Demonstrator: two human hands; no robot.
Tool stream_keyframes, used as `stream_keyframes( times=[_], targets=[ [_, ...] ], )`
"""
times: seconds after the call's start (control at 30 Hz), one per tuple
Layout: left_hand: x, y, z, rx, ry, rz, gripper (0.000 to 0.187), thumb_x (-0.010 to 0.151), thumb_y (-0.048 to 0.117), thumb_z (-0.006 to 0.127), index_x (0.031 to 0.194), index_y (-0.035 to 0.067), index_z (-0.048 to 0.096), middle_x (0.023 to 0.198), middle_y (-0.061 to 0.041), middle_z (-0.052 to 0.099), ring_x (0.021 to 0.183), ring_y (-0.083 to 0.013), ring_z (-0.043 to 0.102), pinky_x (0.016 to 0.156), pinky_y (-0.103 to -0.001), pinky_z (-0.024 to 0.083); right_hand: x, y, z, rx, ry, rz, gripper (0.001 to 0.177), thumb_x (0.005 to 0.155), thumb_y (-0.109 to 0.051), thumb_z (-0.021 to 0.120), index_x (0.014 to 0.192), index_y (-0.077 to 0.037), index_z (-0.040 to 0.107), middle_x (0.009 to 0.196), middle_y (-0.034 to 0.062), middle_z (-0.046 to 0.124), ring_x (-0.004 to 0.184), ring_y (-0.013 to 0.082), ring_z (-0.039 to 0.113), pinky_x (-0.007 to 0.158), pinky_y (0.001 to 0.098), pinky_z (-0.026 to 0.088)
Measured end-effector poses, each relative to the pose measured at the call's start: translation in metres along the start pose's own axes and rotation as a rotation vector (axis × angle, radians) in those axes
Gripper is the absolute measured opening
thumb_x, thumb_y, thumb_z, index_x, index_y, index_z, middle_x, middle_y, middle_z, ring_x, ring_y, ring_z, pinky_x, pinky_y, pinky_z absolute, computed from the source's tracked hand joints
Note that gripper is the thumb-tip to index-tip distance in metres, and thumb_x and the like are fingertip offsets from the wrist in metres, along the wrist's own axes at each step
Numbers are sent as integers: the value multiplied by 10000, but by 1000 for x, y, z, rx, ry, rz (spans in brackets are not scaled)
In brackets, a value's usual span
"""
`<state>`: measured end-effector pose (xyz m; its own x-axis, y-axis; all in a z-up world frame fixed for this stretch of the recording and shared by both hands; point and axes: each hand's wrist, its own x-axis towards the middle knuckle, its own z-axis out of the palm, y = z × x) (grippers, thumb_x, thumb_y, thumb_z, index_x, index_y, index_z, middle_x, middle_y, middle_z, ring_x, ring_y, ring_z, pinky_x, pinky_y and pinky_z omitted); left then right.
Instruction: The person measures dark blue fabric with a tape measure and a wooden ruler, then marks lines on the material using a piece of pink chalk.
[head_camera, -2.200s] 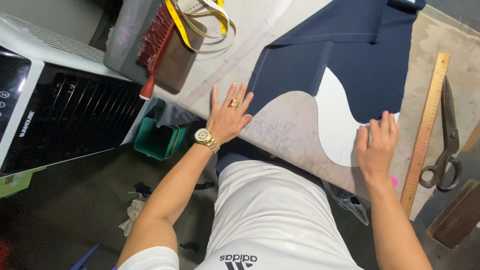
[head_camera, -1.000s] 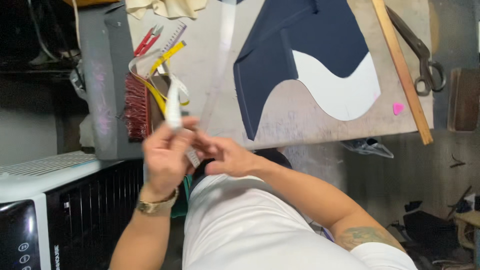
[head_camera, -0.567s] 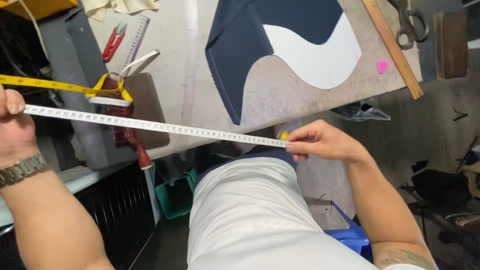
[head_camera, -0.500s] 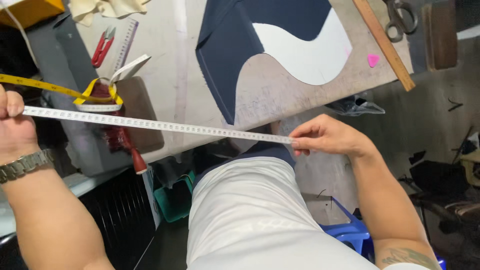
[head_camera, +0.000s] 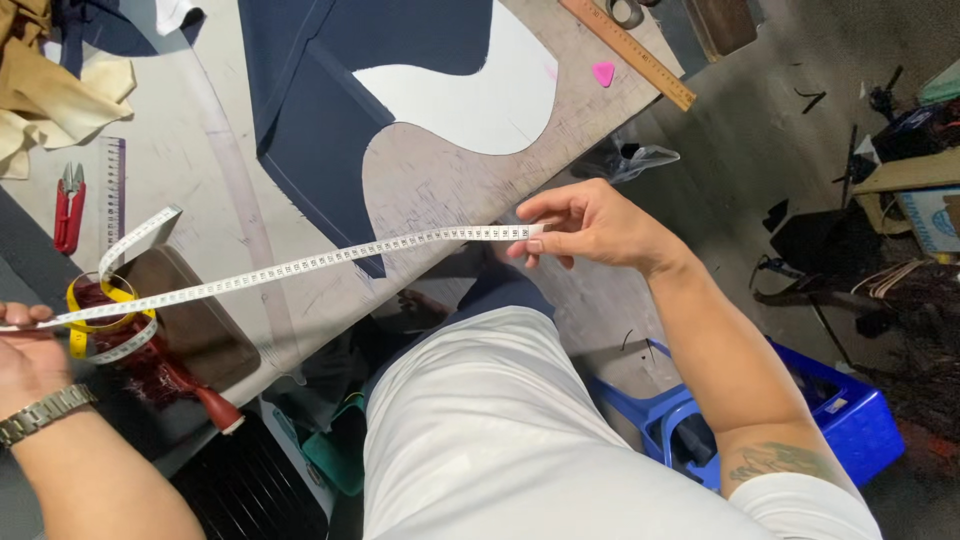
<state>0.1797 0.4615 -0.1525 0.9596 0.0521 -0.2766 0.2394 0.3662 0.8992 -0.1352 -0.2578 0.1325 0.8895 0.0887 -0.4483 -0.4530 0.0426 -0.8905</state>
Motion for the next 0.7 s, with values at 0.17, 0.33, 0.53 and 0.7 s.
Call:
stream_keyframes(
  times=[0.17, 0.33, 0.53, 0.7],
  targets=[
    [-37, 25, 61, -29, 282, -93, 159, 1108, 226, 580, 955, 184, 562, 774, 58, 486, 712, -57, 506, 842, -232, 503, 7, -4, -3, 9, 35, 13, 293, 901, -25, 714, 1170, 15, 605, 999, 259, 801, 777, 239, 788, 491, 229, 512],
    [-192, 132, 293, 730, -344, -84, 182, 1192, 174, 394, 1309, 87, 504, 655, 44, 312, 490, -87, 318, 434, -248, 220, 24, 45, 21, -1029, -280, -46, 500, 974, -529, 560, 1241, -131, 703, 1237, 51, 742, 1138, 279, 680, 946, 429, 512],
    [-282, 133, 391, 1394, -1490, 273, 263, 1029, 365, 603, 882, 166, 514, 602, -123, 620, 551, -380, 629, 508, -489, 425, 40, -44, 149, -539, -212, -1003, 526, 1056, -326, 602, 1373, 81, 501, 1440, 258, 549, 1345, 419, 589, 1213, 598, 443],
    [-170, 175, 280, 1610, -932, 213, 236, 1025, 304, 605, 882, 119, 641, 713, -56, 674, 618, -229, 583, 619, -389, 440, 53, -18, 131, -474, -439, -516, 258, 1045, -316, 548, 981, -101, 676, 760, -1, 647, 657, 172, 571, 698, 317, 462]
  ],
)
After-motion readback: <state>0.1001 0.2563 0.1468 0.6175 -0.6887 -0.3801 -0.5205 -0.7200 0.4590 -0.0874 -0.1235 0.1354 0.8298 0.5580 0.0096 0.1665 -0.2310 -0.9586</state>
